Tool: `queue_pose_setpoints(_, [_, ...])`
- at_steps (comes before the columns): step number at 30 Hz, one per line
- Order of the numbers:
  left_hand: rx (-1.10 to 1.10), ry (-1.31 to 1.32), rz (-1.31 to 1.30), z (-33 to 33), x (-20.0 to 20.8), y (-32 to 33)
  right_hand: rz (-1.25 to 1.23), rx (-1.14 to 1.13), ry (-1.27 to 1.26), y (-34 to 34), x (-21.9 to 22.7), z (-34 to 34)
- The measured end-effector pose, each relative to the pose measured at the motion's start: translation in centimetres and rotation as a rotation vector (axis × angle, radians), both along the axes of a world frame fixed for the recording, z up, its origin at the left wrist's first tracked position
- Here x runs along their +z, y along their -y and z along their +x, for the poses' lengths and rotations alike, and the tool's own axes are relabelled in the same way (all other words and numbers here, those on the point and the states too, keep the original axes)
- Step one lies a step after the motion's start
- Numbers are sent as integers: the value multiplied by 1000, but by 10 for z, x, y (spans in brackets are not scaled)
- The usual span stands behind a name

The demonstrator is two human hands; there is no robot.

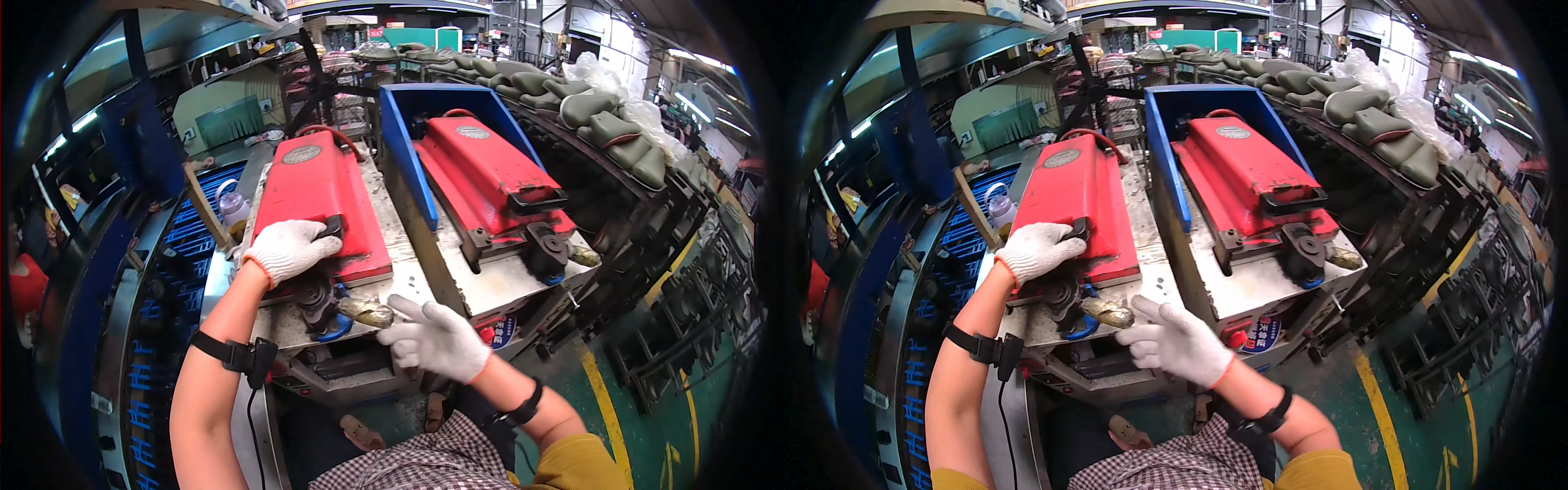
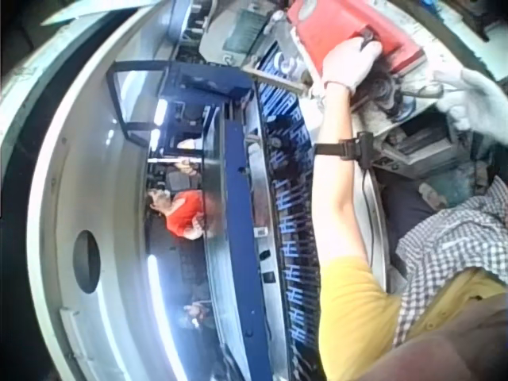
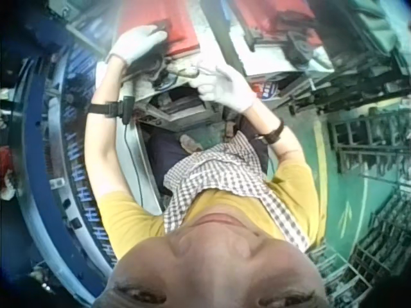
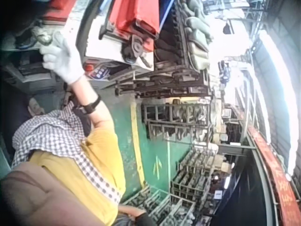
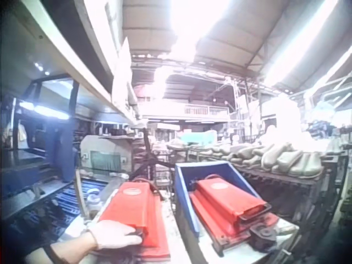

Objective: The recorder is operating a machine to press soles onto shoes and placing finished items on a conveyor.

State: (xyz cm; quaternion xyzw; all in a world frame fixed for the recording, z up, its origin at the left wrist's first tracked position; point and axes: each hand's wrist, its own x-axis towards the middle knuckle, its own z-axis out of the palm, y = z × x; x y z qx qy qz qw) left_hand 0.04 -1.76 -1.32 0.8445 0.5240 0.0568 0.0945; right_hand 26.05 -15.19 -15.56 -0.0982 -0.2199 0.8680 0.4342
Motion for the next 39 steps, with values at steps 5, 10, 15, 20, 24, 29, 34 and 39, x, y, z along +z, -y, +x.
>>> queue_pose_setpoints(5, [117,122,174,7,-19,9,956,-966,1327,-13,40,124])
queue_pose_setpoints(10, [53,553,714,60,-35,10,899,-1404,2344,-20,50,263])
queue_pose_setpoints(15, [-274,503,582,154,-29,26,782,-1283,2358,-14,32,274])
queue_pose_setpoints(20, [-473,412,346,212,-59,16,416,-1185,2539,12,34,232])
queue_pose_setpoints(24, [-520,302,433,240,-93,0,638,-1126,2334,61,33,178])
queue_pose_setpoints(29, [-553,274,749,252,-86,-7,808,-1139,1968,65,77,176])
queue_pose_setpoints(34, [-579,485,776,254,-7,-24,1254,-1004,2343,-25,113,207])
queue_pose_setpoints(39, [-254,620,835,283,59,-48,983,-435,2558,-169,114,242])
